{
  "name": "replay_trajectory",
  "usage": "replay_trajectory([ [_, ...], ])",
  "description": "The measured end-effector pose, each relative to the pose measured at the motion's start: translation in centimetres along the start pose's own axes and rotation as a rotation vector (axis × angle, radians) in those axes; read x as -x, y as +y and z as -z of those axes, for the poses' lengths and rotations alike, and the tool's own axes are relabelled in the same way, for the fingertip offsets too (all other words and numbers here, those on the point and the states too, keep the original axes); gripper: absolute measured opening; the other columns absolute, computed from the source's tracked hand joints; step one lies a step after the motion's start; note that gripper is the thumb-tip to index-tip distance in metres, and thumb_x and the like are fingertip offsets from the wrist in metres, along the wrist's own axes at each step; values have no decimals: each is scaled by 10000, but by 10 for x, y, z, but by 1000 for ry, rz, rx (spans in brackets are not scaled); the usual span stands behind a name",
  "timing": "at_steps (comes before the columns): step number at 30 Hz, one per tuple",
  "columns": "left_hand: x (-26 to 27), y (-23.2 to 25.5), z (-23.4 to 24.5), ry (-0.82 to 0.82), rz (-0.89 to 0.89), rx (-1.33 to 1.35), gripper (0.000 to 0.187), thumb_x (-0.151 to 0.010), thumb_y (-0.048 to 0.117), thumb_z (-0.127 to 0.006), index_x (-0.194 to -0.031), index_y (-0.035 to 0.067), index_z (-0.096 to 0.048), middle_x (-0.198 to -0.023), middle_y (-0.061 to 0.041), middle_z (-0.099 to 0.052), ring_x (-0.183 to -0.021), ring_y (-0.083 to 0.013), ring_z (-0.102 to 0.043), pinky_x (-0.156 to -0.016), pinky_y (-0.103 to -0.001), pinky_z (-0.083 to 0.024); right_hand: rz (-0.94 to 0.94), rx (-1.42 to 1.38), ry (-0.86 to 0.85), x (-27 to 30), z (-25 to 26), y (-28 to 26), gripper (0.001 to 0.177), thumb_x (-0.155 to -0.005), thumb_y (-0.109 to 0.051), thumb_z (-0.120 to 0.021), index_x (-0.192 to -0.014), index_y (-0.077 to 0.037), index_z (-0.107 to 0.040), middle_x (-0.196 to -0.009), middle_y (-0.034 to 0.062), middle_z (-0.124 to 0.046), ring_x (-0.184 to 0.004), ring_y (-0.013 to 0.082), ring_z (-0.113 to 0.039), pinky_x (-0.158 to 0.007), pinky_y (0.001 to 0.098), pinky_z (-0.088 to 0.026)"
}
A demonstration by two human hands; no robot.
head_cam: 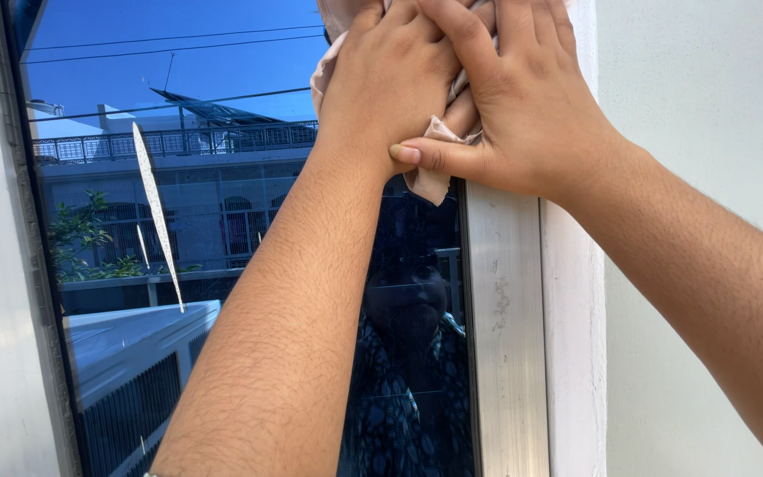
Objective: The person wipes a glass window pane with a cloth, moving the cloth in circular and vertical motions across the surface. The person also wipes the adjacent white window frame and sill area.
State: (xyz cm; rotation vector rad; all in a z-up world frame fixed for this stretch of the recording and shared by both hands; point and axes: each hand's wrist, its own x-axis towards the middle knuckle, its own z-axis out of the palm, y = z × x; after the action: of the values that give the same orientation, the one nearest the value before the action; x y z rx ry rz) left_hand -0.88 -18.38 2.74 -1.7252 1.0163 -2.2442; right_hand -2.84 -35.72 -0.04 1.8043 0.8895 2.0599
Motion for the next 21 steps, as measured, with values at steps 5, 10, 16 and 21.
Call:
replay_trajectory([
  [5, 13, 13, 9, -108, 25, -25, 558, -1024, 530, -537, -1530, 310, -450, -1586, 47, -417, -1497, -213, -318, -1214, -529, -276, -84, -11, -75, 11, 7, -20, 1062, -860, -888, -562, -1633, -203, -314, -1598, 384, -197, -1516, 584, -91, -1202, 752, -91],
  [10, 26, 29, 18, -174, 58, -40, 544, -1017, 561, -500, -1530, 397, -428, -1618, 98, -371, -1517, -177, -286, -1242, -533, -256, -93, -27, -84, 26, 14, -39, 1084, -822, -890, -544, -1622, -200, -296, -1594, 392, -166, -1513, 579, -67, -1192, 758, -88],
  [16, 52, 48, 40, -301, 28, -9, 618, -955, 604, -510, -1520, 380, -401, -1612, 80, -337, -1513, -172, -248, -1228, -532, -248, -113, -54, -126, 54, 19, -70, 1126, -797, -889, -517, -1613, -152, -274, -1562, 433, -146, -1493, 596, -35, -1158, 775, -75],
  [21, 71, 56, 52, -333, -26, 0, 629, -950, 602, -500, -1521, 370, -379, -1617, 71, -317, -1512, -172, -235, -1215, -552, -239, -114, -74, -115, 71, 16, -89, 1119, -804, -884, -493, -1601, -124, -288, -1551, 461, -128, -1478, 630, 7, -1151, 791, -43],
])
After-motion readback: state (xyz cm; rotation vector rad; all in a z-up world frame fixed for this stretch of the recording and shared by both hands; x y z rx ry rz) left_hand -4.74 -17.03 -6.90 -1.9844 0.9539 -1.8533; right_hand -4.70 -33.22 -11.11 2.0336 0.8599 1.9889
